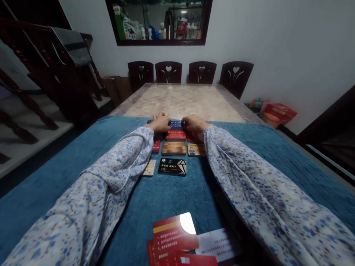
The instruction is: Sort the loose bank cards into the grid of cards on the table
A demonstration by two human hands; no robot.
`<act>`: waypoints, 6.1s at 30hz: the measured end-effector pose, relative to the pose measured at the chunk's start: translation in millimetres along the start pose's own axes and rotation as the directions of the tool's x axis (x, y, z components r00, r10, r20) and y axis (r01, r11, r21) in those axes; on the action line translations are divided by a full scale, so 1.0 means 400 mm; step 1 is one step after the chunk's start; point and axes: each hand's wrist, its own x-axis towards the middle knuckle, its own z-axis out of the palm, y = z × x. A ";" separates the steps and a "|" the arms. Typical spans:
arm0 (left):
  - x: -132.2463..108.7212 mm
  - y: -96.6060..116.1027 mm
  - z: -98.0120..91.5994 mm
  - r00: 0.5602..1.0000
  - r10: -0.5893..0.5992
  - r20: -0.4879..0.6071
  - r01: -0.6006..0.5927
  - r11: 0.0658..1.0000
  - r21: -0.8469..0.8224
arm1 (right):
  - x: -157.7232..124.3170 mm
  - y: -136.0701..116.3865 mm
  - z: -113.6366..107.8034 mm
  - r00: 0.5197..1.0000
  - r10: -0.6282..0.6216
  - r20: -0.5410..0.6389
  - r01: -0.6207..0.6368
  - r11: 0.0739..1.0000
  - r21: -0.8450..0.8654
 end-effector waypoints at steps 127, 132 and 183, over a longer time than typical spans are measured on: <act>-0.777 0.188 0.028 0.750 0.535 -0.388 -0.596 0.802 -0.045 | -0.687 -0.279 0.089 0.837 -0.454 -0.306 0.474 0.880 -0.009; -0.763 0.183 0.043 0.751 0.494 -0.438 -0.569 0.820 -0.052 | -0.686 -0.286 0.094 0.879 -0.348 -0.326 0.375 0.927 0.021; -0.728 0.210 0.090 0.733 0.239 -0.637 -0.536 0.779 -0.325 | -0.689 -0.313 0.064 0.682 -0.145 -0.717 0.291 0.953 0.083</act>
